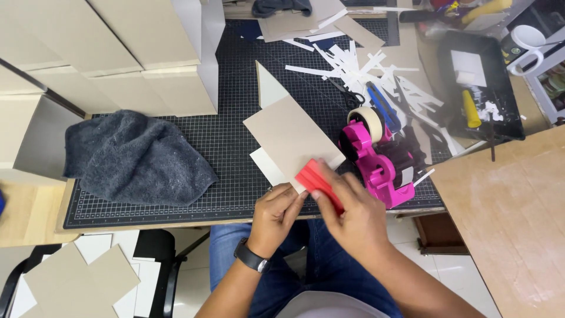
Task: Folding and taping cardboard sheets to assemble small white boxes.
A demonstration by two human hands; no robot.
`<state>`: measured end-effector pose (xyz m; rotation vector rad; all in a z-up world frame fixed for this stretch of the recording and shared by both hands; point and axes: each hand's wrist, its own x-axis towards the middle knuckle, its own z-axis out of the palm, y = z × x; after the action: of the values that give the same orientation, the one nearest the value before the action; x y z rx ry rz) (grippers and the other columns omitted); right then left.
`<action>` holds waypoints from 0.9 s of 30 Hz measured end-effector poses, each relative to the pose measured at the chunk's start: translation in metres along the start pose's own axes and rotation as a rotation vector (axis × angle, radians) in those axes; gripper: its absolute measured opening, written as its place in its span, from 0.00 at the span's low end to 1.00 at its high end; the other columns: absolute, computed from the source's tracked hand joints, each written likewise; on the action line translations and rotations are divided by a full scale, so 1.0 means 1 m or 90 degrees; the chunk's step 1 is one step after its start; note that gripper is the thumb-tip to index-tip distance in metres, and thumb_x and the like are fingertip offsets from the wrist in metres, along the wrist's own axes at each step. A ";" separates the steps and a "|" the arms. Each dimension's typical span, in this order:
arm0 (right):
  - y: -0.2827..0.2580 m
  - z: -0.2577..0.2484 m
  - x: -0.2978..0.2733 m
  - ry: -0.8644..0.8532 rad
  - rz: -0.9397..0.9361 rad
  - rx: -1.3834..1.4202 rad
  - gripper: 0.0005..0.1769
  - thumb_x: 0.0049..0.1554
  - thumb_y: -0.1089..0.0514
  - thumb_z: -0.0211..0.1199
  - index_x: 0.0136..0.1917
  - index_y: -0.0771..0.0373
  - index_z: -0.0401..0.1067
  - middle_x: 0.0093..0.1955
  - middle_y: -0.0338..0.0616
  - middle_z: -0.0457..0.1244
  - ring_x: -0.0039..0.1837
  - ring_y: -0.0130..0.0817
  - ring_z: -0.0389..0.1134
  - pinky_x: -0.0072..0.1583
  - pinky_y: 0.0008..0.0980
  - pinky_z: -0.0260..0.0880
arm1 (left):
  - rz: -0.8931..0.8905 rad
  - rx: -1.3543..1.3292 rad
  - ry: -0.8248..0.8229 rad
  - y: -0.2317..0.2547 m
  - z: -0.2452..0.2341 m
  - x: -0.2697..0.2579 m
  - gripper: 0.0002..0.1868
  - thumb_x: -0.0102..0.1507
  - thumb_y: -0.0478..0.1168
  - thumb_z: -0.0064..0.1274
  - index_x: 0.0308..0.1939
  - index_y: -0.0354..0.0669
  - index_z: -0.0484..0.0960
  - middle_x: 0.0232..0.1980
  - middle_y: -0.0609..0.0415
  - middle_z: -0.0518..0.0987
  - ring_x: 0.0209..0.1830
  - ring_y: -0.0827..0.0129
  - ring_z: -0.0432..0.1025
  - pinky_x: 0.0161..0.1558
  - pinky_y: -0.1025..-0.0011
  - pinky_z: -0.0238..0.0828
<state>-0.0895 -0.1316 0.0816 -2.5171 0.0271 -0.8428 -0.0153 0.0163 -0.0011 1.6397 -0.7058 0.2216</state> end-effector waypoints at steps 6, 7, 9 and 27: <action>0.000 -0.003 0.008 -0.009 -0.005 0.006 0.26 0.55 0.52 0.69 0.67 0.50 0.76 0.40 0.41 0.67 0.40 0.50 0.72 0.38 0.44 0.73 | 0.022 0.016 -0.013 0.012 -0.006 0.009 0.06 0.64 0.32 0.61 0.43 0.41 0.91 0.38 0.47 0.88 0.39 0.51 0.83 0.38 0.64 0.80; -0.005 -0.003 0.005 -0.011 -0.006 0.007 0.26 0.55 0.52 0.69 0.67 0.50 0.76 0.40 0.41 0.67 0.40 0.50 0.72 0.38 0.44 0.73 | 0.021 0.018 -0.011 0.012 -0.007 0.007 0.06 0.64 0.32 0.61 0.43 0.41 0.91 0.38 0.47 0.88 0.39 0.51 0.83 0.38 0.64 0.80; -0.010 -0.004 0.001 -0.031 -0.010 0.036 0.27 0.54 0.54 0.69 0.67 0.53 0.76 0.39 0.44 0.67 0.39 0.52 0.72 0.35 0.45 0.72 | 0.035 0.026 -0.019 0.010 -0.007 0.008 0.06 0.63 0.31 0.60 0.42 0.39 0.90 0.38 0.46 0.88 0.39 0.49 0.82 0.39 0.61 0.81; -0.011 0.005 -0.003 -0.020 -0.040 -0.016 0.26 0.55 0.48 0.67 0.68 0.47 0.76 0.41 0.39 0.67 0.39 0.47 0.73 0.39 0.41 0.74 | 0.003 0.047 -0.041 -0.033 0.003 -0.016 0.05 0.62 0.32 0.61 0.40 0.41 0.90 0.39 0.47 0.88 0.40 0.47 0.81 0.37 0.59 0.80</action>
<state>-0.0903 -0.1194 0.0817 -2.5655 -0.0534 -0.8325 -0.0102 0.0194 -0.0377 1.7230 -0.7579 0.2003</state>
